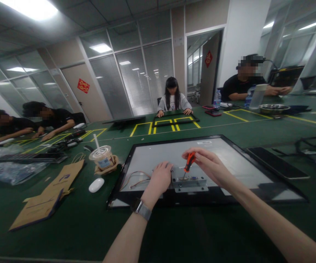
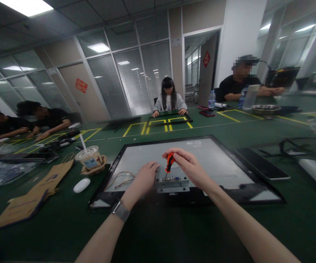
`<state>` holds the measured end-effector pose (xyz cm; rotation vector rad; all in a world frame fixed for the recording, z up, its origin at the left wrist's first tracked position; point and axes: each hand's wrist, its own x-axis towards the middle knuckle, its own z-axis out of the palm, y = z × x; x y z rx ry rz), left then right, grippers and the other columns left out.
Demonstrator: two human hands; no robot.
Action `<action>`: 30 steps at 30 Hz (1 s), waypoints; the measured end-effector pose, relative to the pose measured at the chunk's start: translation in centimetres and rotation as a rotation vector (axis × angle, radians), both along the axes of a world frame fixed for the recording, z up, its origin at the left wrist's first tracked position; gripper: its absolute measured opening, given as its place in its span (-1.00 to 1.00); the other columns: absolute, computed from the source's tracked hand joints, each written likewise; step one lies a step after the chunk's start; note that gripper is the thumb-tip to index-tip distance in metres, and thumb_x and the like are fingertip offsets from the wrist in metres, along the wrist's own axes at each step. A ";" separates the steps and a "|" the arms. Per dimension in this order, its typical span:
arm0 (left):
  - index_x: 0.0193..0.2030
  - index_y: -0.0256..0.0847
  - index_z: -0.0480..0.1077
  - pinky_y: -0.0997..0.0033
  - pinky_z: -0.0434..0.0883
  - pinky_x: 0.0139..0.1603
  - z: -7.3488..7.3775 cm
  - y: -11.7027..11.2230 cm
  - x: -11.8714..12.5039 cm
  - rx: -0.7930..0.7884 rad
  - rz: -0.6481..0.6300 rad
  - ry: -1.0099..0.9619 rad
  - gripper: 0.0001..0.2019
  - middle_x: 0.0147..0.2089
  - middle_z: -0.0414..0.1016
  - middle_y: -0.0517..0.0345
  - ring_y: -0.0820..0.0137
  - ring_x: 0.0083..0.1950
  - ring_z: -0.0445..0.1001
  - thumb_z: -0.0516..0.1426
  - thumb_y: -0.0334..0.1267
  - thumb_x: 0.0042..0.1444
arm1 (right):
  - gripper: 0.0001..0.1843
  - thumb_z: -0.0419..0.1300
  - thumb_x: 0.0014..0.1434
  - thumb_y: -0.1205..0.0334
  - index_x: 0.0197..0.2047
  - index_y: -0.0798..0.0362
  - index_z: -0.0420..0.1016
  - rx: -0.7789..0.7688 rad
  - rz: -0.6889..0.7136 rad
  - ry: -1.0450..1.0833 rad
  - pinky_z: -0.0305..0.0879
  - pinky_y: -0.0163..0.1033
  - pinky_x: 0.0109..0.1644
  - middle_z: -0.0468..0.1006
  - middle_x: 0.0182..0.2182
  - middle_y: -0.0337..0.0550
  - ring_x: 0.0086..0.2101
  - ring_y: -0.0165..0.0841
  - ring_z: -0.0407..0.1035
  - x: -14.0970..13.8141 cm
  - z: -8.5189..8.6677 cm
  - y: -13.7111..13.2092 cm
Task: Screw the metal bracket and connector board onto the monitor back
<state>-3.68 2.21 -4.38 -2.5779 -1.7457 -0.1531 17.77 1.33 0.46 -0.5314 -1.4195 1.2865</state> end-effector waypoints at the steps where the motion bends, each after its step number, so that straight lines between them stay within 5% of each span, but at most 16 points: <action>1: 0.32 -0.28 0.29 0.17 0.25 0.36 0.1 -0.1 0.0 -0.004 0.002 0.000 -0.54 0.37 0.30 -0.13 0.19 0.37 0.29 -0.11 -0.47 0.34 | -0.75 0.30 0.24 -0.01 -0.09 -0.10 0.66 0.009 0.004 -0.012 0.38 0.02 0.15 0.69 -0.09 -0.08 -0.01 -0.16 0.52 0.0 0.0 0.0; 6: 0.33 -0.30 0.28 0.17 0.23 0.38 0.5 -0.3 0.2 -0.022 0.015 0.000 -0.55 0.39 0.28 -0.16 0.18 0.38 0.28 -0.11 -0.45 0.35 | -0.65 0.30 0.24 0.02 0.07 -0.10 0.61 0.092 -0.096 -0.135 0.45 0.06 0.10 0.70 -0.11 -0.06 -0.04 -0.15 0.55 0.2 0.0 0.1; 13: 0.31 -0.28 0.30 0.18 0.26 0.36 0.1 -0.1 0.1 0.003 0.012 -0.017 -0.55 0.37 0.30 -0.14 0.19 0.35 0.31 -0.11 -0.46 0.35 | -0.73 0.39 0.12 0.02 -0.14 -0.04 0.69 0.214 -0.309 -0.218 0.49 -0.11 -0.13 0.64 -0.25 -0.11 -0.28 -0.23 0.53 0.1 -0.1 0.3; 21: 0.32 -0.28 0.29 0.20 0.25 0.37 0.5 -0.3 0.2 -0.008 0.007 0.009 -0.55 0.37 0.30 -0.15 0.20 0.35 0.31 -0.09 -0.46 0.34 | -0.63 0.15 0.34 0.05 0.13 -0.08 0.59 0.206 -0.246 -0.225 0.41 0.02 0.15 0.71 -0.13 -0.09 -0.05 -0.18 0.57 0.2 -0.3 0.0; 30: 0.32 -0.27 0.29 0.20 0.23 0.38 0.3 -0.1 0.2 -0.009 0.006 0.014 -0.55 0.38 0.30 -0.11 0.22 0.37 0.29 -0.11 -0.46 0.34 | -0.73 0.38 0.12 0.00 -0.20 -0.01 0.68 0.215 -0.283 -0.194 0.52 -0.14 -0.20 0.61 -0.29 -0.11 -0.31 -0.26 0.52 0.4 -0.2 0.5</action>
